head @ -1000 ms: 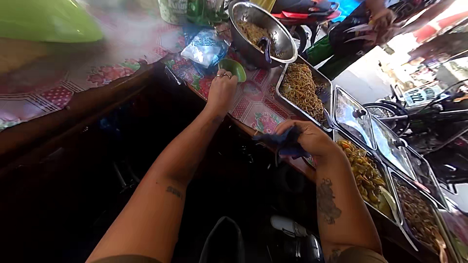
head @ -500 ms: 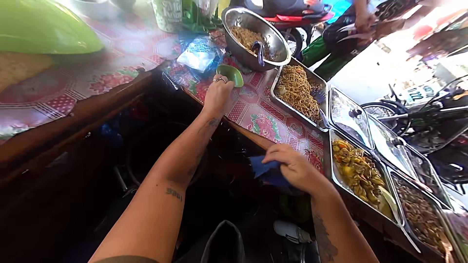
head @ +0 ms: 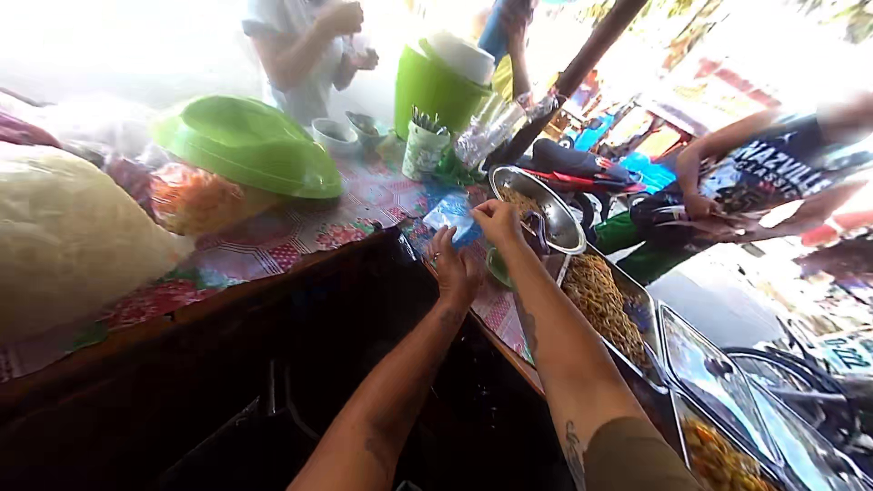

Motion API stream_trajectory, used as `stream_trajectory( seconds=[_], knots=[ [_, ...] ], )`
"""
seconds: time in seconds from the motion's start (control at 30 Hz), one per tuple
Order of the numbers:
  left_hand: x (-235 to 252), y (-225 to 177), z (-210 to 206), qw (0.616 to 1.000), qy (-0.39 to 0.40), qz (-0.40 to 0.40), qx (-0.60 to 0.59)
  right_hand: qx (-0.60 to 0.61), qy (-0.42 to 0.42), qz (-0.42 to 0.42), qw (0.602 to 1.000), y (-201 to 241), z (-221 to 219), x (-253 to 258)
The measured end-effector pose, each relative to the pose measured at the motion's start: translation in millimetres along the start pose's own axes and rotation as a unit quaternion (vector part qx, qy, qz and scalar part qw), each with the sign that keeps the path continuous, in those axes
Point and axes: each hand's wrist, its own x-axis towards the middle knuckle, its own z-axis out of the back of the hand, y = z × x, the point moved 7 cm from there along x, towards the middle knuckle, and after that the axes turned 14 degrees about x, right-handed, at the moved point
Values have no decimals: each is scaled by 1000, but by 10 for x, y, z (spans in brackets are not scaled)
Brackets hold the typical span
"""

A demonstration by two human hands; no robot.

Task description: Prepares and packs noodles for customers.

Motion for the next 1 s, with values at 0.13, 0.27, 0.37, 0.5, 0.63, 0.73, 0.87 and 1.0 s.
stream_trajectory(
  seconds=[0.13, 0.27, 0.37, 0.5, 0.63, 0.73, 0.87, 1.0],
  knots=[
    [26, 472, -519, 979, 146, 75, -122, -79, 120, -65, 988, -655, -543, 515],
    [304, 464, -785, 908, 407, -55, 77, -108, 149, -87, 979, -798, -562, 483],
    [215, 481, -1050, 838, 500, -134, 175, -68, 119, -122, 983, -714, -375, 377],
    [133, 518, -1080, 817, 526, -110, 209, 159, -10, -111, 981, -574, -81, 92],
    [136, 508, -1087, 811, 534, -89, 223, 376, -127, -116, 910, -231, 364, -478],
    [170, 467, -951, 856, 466, -97, 203, 484, -158, -133, 851, -220, 657, -772],
    [219, 513, -522, 947, 312, -37, 73, 425, -85, -158, 887, -295, 1008, -950],
    [143, 541, -535, 902, 415, -11, 117, 347, -78, -146, 923, -553, 1325, -859]
  ],
)
